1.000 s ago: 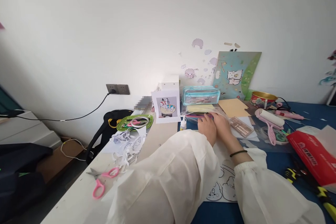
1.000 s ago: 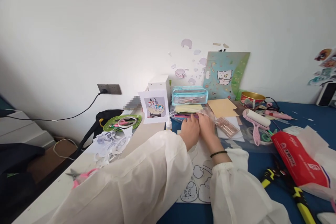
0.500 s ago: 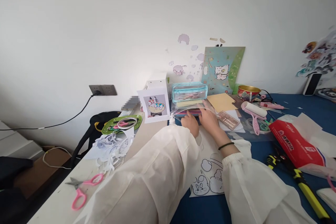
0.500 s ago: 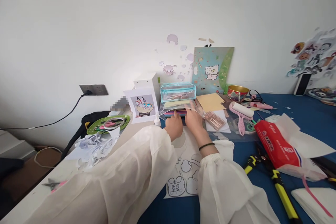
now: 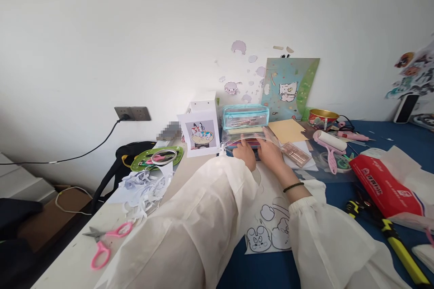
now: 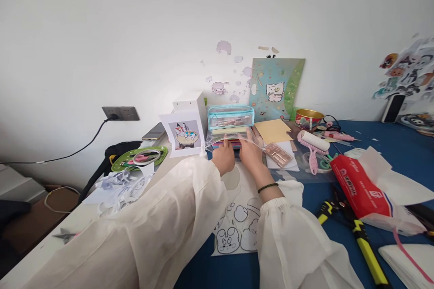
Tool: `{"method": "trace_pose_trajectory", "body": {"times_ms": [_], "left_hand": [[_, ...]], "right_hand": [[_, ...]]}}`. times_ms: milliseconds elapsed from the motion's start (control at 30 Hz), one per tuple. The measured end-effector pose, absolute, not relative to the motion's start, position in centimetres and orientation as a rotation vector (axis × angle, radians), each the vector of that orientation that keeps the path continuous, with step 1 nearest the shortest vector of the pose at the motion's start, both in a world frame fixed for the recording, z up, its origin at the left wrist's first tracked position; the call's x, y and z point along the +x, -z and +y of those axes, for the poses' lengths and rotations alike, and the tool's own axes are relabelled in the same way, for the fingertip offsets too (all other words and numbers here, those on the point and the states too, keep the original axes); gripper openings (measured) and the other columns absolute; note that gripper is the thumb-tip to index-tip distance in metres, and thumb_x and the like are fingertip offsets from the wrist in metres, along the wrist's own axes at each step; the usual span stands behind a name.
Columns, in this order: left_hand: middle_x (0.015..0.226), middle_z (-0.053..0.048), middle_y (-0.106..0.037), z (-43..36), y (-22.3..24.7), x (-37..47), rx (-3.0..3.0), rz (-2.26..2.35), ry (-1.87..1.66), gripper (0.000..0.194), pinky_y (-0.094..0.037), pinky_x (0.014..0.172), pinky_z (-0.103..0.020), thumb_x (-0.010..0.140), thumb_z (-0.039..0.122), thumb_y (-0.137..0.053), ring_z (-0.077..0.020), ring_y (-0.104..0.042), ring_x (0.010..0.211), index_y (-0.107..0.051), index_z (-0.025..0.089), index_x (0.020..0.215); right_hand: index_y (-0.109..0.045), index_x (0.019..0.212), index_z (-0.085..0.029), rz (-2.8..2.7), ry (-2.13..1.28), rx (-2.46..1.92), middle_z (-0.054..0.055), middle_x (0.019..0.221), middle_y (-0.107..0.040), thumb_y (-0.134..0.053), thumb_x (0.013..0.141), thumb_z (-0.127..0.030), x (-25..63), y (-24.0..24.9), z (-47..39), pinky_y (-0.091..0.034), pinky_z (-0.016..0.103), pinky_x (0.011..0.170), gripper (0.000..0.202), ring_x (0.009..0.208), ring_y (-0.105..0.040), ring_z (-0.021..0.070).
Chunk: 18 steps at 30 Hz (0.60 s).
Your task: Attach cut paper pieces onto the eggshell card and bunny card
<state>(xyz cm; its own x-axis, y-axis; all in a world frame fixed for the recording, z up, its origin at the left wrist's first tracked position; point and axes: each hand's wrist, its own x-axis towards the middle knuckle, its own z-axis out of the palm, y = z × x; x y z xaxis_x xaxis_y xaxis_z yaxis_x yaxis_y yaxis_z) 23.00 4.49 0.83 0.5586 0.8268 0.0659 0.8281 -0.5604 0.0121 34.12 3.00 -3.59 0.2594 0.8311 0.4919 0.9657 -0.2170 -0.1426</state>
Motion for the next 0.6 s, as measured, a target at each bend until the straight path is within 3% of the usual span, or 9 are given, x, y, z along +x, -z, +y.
{"method": "trace_pose_trajectory", "body": {"times_ms": [600], "left_hand": [[0.124,-0.01,-0.056,4.8,1.7,23.1,-2.675,-1.36,0.103,0.036,-0.051,0.086,-0.045,0.089,0.03,-0.057,-0.0241,-0.059,0.105,-0.054,0.016,0.122]], "right_hand": [[-0.051,0.135,-0.022,-1.617,0.494,-2.126,0.009,0.15,-0.035,-0.044,0.081,-0.01,34.3,4.0,3.3,-0.035,0.052,0.101,0.056,0.121,-0.048,0.0341]]}}
